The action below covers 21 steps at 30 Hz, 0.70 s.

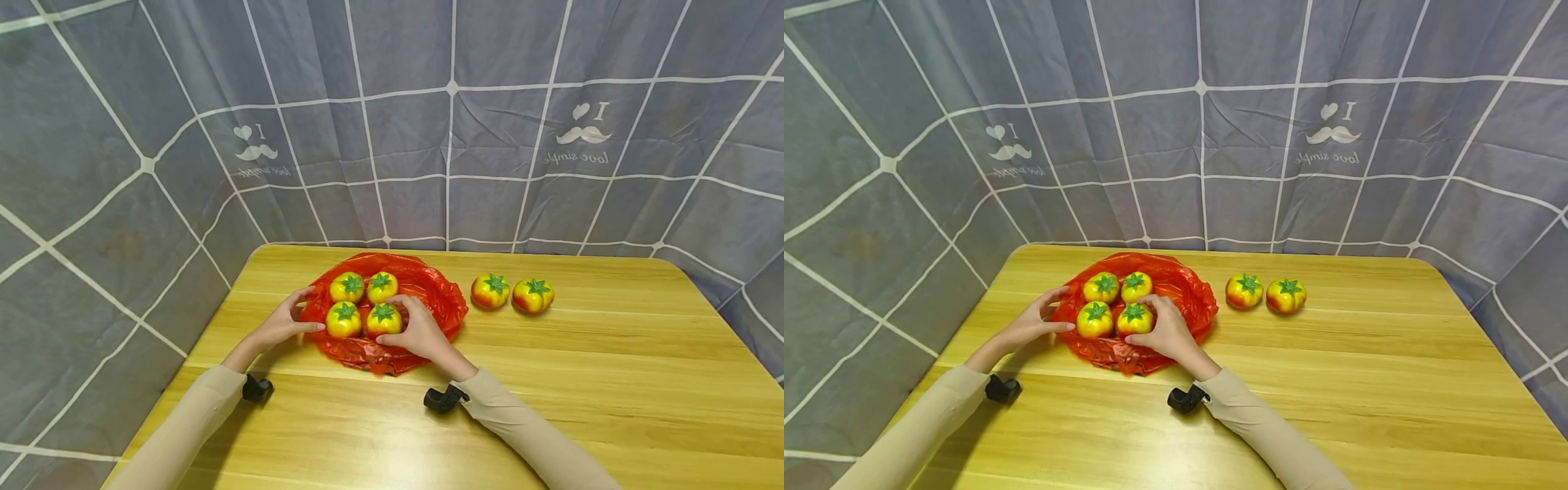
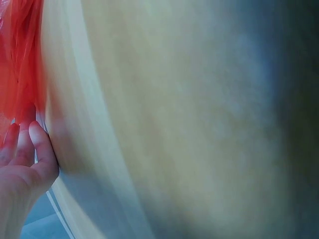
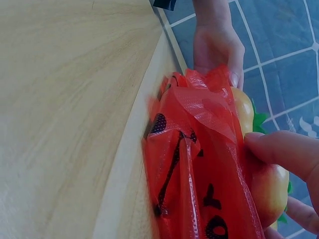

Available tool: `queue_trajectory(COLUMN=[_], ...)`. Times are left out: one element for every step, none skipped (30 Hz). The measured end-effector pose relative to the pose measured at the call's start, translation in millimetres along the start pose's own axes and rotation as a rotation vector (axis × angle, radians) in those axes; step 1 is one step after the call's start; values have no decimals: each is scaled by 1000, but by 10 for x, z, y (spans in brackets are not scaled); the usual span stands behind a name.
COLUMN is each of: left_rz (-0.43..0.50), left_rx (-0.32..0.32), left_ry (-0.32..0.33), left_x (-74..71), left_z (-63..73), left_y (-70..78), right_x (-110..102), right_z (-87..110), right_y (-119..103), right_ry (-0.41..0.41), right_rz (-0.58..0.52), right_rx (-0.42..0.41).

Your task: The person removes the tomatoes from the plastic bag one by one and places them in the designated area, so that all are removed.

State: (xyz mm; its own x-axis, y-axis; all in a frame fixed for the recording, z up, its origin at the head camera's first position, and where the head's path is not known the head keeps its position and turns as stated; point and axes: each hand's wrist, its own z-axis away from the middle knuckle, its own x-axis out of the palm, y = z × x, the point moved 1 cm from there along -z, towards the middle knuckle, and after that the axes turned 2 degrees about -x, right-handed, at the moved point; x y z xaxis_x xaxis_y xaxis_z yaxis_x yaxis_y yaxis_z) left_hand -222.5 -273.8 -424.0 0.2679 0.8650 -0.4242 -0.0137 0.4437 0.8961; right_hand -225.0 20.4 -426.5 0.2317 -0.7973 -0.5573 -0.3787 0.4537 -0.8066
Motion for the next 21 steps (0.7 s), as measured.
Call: queue_trajectory(left_rz=[3, 3, 1, 1, 4, 5, 5, 3, 2, 1, 0, -1, -1, -2, -3, -4, -2, -1, 0, -1, -1], left_rx=[-1, -2, -1, 1, -1, -2, 1, 4, 6, 7, 7, 6, 4, 3, 3, 3, 3, 2, 2, 1, 1], left_ry=[2, 3, 2, 1, 2, 3, 2, 2, 1, 2, 4, 4, 6, 6, 6, 6, 5, 5, 4, 3, 3], left_x=[1, 2, 2, 3, 2, 2, 1, 1, 1, 0, 1, 1, 1, 1, 1, 1, 1, 1, 1, 1, 1], left_z=[-2, -2, -2, 0, 2, 3, 8, 12, 16, 19, 22, 23, 26, 26, 25, 24, 23, 22, 22, 22, 23], left_y=[1, 2, 4, 5, 7, 8, 7, 7, 8, 9, 10, 11, 13, 13, 13, 13, 14, 15, 17, 19, 21], right_x=[1, 2, 3, 5, 7, 9, 13, 16, 19, 23, 26, 28, 31, 33, 34, 35, 35, 36, 36, 37, 36], right_z=[-1, -2, -2, -3, -4, -5, -6, -6, -7, -9, -10, -12, -13, -15, -16, -16, -17, -17, -16, -16, -16], right_y=[1, 3, 3, 5, 7, 9, 10, 11, 12, 15, 17, 18, 18, 18, 19, 19, 18, 17, 16, 14, 13], right_ry=[-2, -6, -10, -13, -16, -19, -21, -24, -26, -27, -29, -31, -32, -32, -33, -32, -32, -31, -29, -29, -28], right_rz=[4, 9, 12, 11, 12, 11, 11, 10, 9, 7, 8, 8, 8, 8, 7, 5, 3, 2, 1, 0, -1], right_rx=[-1, 1, 4, 10, 16, 23, 29, 38, 44, 48, 51, 55, 56, 57, 57, 56, 56, 54, 51, 50, 47])
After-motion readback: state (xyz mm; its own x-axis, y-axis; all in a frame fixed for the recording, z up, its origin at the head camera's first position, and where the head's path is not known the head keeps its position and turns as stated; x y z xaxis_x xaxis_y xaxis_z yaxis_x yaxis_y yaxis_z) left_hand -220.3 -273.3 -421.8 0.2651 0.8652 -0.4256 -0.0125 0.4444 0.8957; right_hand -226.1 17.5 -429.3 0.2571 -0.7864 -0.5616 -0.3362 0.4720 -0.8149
